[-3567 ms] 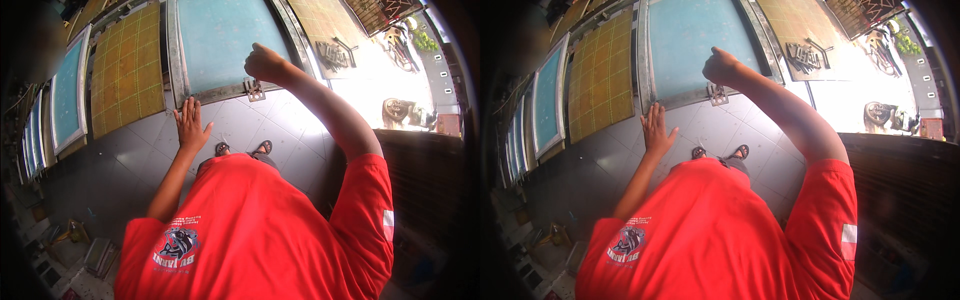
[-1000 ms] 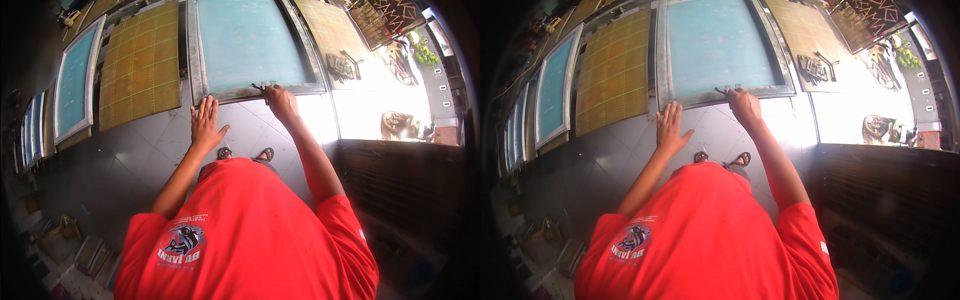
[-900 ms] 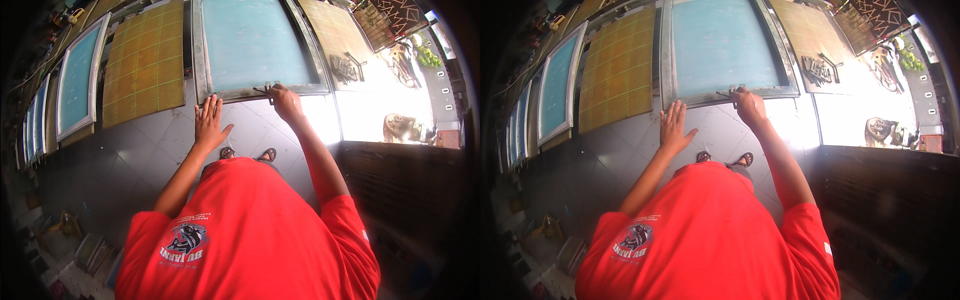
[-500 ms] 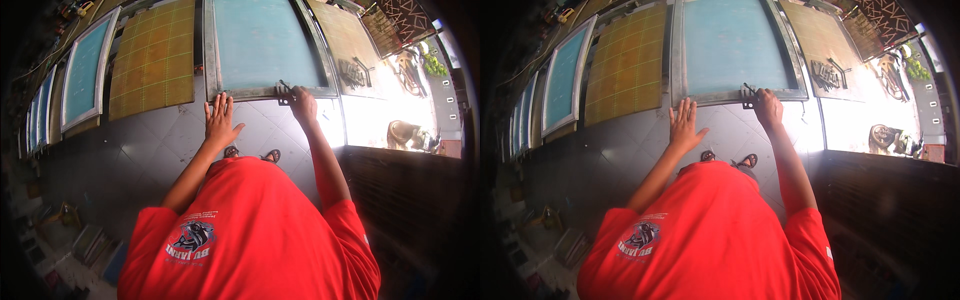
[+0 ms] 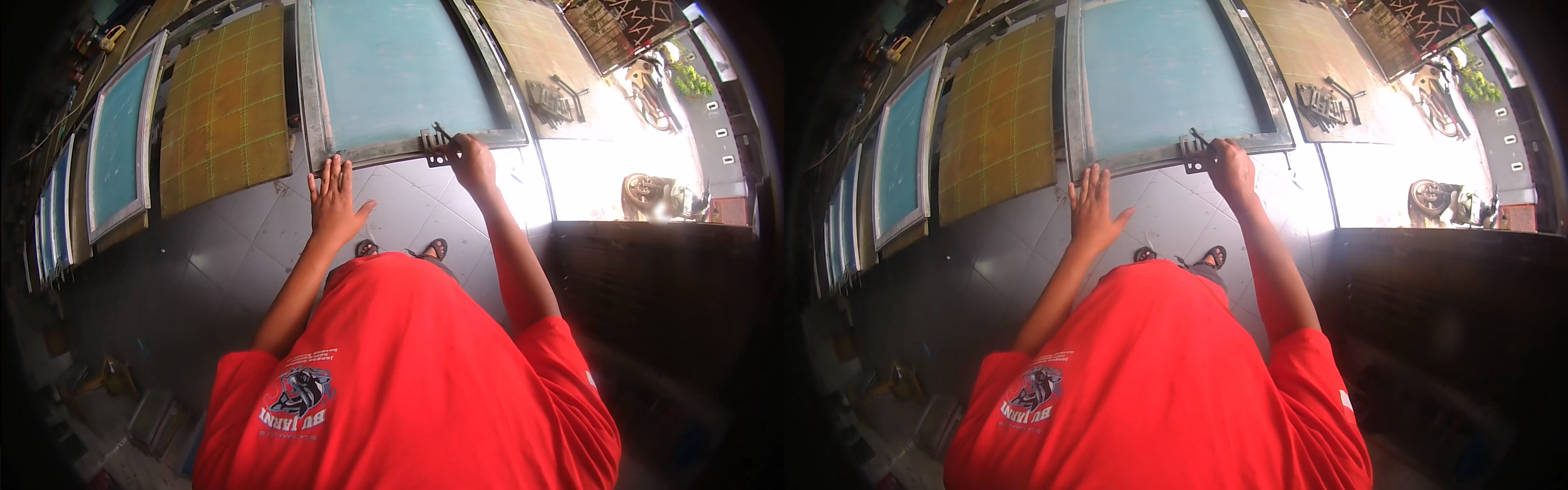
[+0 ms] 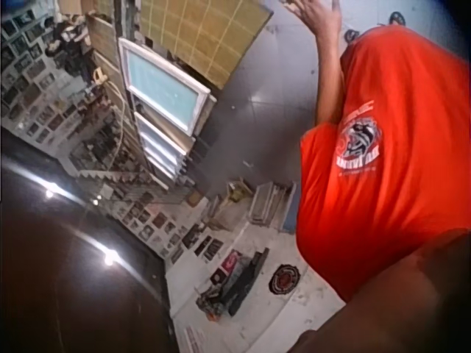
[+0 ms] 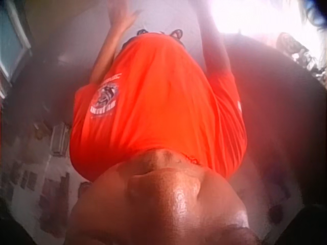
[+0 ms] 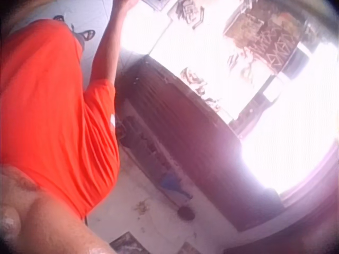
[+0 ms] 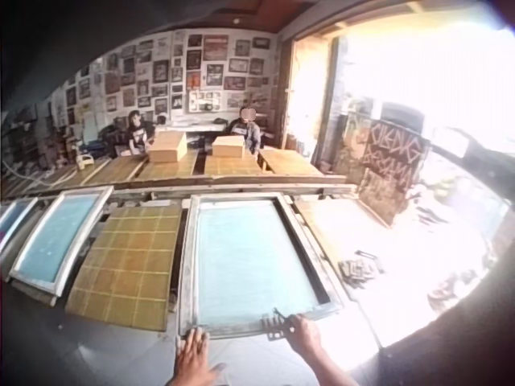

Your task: The person picks up and places two screen-printing frames onto a printing table, securing each one by tightening the metal clamps with their hands.

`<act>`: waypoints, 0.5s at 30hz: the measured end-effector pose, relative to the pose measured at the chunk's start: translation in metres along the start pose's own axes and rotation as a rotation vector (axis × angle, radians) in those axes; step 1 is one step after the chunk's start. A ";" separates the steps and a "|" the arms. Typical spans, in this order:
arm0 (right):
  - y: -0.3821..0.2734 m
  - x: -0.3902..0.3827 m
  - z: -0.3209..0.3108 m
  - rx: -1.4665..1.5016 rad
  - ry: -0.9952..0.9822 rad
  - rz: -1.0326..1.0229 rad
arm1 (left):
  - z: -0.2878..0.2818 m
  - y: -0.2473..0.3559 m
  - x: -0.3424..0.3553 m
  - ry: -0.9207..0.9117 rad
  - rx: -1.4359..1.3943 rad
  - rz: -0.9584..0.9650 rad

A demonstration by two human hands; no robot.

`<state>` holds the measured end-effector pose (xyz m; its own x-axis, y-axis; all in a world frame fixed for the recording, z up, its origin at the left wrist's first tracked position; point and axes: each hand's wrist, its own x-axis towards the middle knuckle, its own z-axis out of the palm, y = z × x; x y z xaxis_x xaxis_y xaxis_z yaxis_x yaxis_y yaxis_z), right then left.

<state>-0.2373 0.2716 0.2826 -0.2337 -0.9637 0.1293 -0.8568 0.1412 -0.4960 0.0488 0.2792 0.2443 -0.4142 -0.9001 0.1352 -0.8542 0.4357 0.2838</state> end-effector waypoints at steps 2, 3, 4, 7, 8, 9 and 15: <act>-0.002 -0.002 0.002 -0.001 0.011 -0.044 | -0.001 0.000 0.000 -0.005 -0.004 0.005; -0.002 -0.002 0.002 -0.001 0.016 -0.065 | -0.001 0.000 0.000 -0.007 0.003 0.007; -0.003 -0.003 0.002 -0.001 0.011 -0.083 | -0.002 0.000 0.001 -0.012 0.004 0.004; -0.003 -0.002 0.003 -0.048 0.026 -0.054 | -0.002 0.001 0.001 -0.017 0.008 0.000; -0.002 -0.001 0.003 -0.070 0.007 -0.025 | -0.002 0.001 0.001 -0.016 0.009 0.000; -0.002 0.000 0.003 -0.085 -0.006 -0.015 | -0.002 0.001 0.001 -0.015 0.010 -0.001; -0.008 -0.002 0.005 0.084 0.082 -0.136 | -0.002 -0.001 0.000 -0.003 -0.012 0.016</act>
<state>-0.2272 0.2714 0.2821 -0.1577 -0.9505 0.2677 -0.8424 -0.0120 -0.5388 0.0502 0.2790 0.2463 -0.4284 -0.8932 0.1367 -0.8438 0.4496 0.2930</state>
